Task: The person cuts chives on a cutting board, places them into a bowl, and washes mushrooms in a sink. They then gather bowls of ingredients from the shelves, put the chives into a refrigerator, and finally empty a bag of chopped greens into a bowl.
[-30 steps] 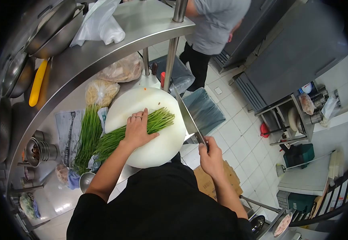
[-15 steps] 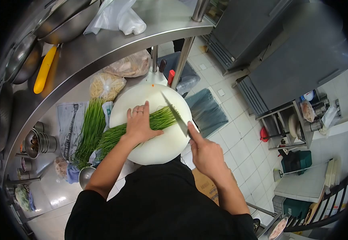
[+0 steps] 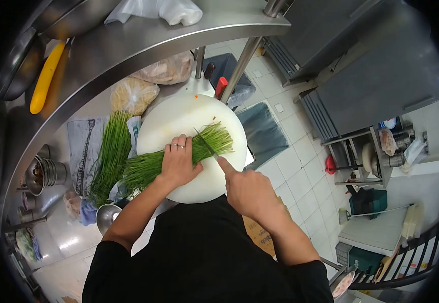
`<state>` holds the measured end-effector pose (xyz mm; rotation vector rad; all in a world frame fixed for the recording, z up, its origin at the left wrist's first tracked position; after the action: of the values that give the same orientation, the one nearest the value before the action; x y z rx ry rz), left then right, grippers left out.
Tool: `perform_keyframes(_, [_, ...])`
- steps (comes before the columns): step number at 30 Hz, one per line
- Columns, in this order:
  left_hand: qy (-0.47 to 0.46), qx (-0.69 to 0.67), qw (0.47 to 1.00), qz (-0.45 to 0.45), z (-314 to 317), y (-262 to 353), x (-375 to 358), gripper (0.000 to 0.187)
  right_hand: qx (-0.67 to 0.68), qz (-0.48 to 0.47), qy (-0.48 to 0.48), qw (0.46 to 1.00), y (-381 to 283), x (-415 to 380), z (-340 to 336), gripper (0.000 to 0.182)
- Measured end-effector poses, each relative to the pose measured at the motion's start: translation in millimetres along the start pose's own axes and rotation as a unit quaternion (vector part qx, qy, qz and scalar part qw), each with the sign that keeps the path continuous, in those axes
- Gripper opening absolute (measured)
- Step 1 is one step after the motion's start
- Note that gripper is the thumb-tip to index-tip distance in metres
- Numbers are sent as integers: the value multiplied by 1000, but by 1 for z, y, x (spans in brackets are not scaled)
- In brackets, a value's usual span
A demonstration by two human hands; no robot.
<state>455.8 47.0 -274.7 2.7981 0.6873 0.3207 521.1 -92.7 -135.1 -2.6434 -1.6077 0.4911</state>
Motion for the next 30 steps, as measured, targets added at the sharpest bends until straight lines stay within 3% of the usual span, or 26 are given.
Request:
perform_keyframes(4, [16, 28, 999, 11, 7, 0, -1, 79, 22, 10, -6, 1000, 6, 14, 6, 55])
perform_keyframes(8, [5, 26, 1000, 4, 8, 0, -4, 75, 39, 30, 7, 999, 21, 17, 55, 53])
perform_keyframes(13, [-5, 30, 1000, 0, 3, 3, -14, 79, 68, 36, 51, 996, 31, 11, 51, 51])
perform_keyframes(15, [-45, 2, 999, -4, -2, 1, -12, 92, 222, 36, 88, 970, 53, 3, 45, 51])
perform_keyframes(16, [-43, 5, 999, 0, -17, 1, -3, 92, 223, 37, 93, 970, 64, -8, 42, 51])
perform_keyframes(18, [-180, -65, 980, -62, -23, -10, 13, 107, 437, 74, 84, 892, 91, -47, 46, 49])
perform_keyframes(20, [-188, -69, 975, -96, -34, -20, 40, 112, 565, 135, -19, 814, 119, -93, 62, 48])
perform_keyframes(22, [-127, -61, 986, -94, -36, -32, 70, 110, 612, 218, -108, 753, 148, -141, 90, 47])
perform_keyframes(23, [-129, -89, 982, -106, -28, -33, 81, 110, 614, 217, -108, 751, 153, -157, 105, 47])
perform_keyframes(25, [-121, -93, 986, -63, -8, -10, 89, 111, 697, 284, -98, 651, 165, -176, 145, 49])
perform_keyframes(28, [-155, -93, 983, -2, 9, 46, 85, 112, 729, 296, -95, 610, 158, -161, 167, 50])
perform_keyframes(29, [-162, -38, 986, 7, 16, 62, 77, 106, 730, 274, -81, 620, 151, -142, 170, 53])
perform_keyframes(30, [-169, 19, 985, 15, 22, 74, 71, 100, 754, 268, -68, 596, 141, -123, 173, 53])
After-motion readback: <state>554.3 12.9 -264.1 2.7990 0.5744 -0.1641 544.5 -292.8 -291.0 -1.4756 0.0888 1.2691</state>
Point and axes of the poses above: each hand's wrist, its own x-axis towards the middle knuckle, its own z-axis out of the palm, y = z × x, the point moved 9 cm from there along x, towards the middle knuckle, and after that the axes turned 5 degrees about y, right-handed, at the moved point
